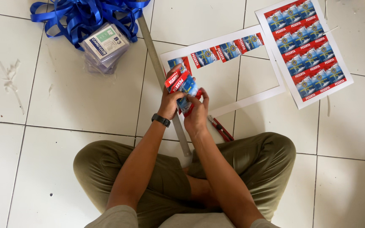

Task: The person sits on the floor and uses a metal ruler and a red utility knife to cut a large sheet of printed paper into smaller rectangular pieces. They align the ruler, cut along the edge, and then separate the cut sections by hand.

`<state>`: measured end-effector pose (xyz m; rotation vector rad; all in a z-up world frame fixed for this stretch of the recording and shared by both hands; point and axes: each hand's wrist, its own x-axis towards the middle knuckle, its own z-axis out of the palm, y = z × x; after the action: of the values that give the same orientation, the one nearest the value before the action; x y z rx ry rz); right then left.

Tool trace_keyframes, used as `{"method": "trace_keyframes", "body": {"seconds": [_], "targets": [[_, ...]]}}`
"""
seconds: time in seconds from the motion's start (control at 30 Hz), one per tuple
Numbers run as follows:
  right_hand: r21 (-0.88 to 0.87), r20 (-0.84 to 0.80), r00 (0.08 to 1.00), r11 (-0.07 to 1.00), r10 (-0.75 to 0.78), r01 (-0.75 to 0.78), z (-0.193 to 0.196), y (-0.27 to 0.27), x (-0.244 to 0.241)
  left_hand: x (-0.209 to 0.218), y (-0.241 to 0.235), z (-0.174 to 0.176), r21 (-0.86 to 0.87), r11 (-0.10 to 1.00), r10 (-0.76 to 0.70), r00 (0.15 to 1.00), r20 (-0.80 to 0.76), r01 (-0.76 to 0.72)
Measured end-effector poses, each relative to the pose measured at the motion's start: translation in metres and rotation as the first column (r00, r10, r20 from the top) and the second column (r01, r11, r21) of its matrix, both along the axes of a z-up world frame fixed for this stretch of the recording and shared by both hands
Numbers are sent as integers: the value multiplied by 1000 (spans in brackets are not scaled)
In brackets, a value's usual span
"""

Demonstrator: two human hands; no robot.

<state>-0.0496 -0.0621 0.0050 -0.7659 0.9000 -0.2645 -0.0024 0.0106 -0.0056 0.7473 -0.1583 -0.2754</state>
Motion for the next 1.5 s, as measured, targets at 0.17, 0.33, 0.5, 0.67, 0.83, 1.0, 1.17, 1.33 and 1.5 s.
{"method": "trace_keyframes", "body": {"seconds": [0.17,0.33,0.5,0.67,0.83,1.0,1.17,1.33,1.5], "targets": [[-88,-26,999,996,-20,17,-9,10,5,-2,-6,-1,15,1000,14,1000,-9,-14],[-297,-52,983,937,175,-182,-29,-25,14,0,-8,-10,170,985,20,1000,-22,-16],[-882,-418,890,153,183,-445,-127,-219,102,18,10,-35,645,762,72,982,-175,59],[-800,-598,783,-184,171,-571,-97,-312,171,19,3,-24,968,246,-197,975,105,-54],[-422,-905,394,-241,160,-874,-45,-270,170,18,-8,-36,921,-220,-509,844,172,-321],[-476,-875,479,-303,70,-826,-57,-227,120,11,-10,-18,894,-350,-581,813,27,-279],[-593,-803,586,-261,112,-762,-55,-213,90,4,-13,-23,901,-302,-637,769,53,-312],[-591,-805,578,-98,134,-801,-24,-219,99,4,-11,-25,922,-260,-648,760,54,-287],[-438,-897,415,-194,152,-878,-21,-232,118,3,-11,-35,903,-307,-641,766,38,-302]]}}
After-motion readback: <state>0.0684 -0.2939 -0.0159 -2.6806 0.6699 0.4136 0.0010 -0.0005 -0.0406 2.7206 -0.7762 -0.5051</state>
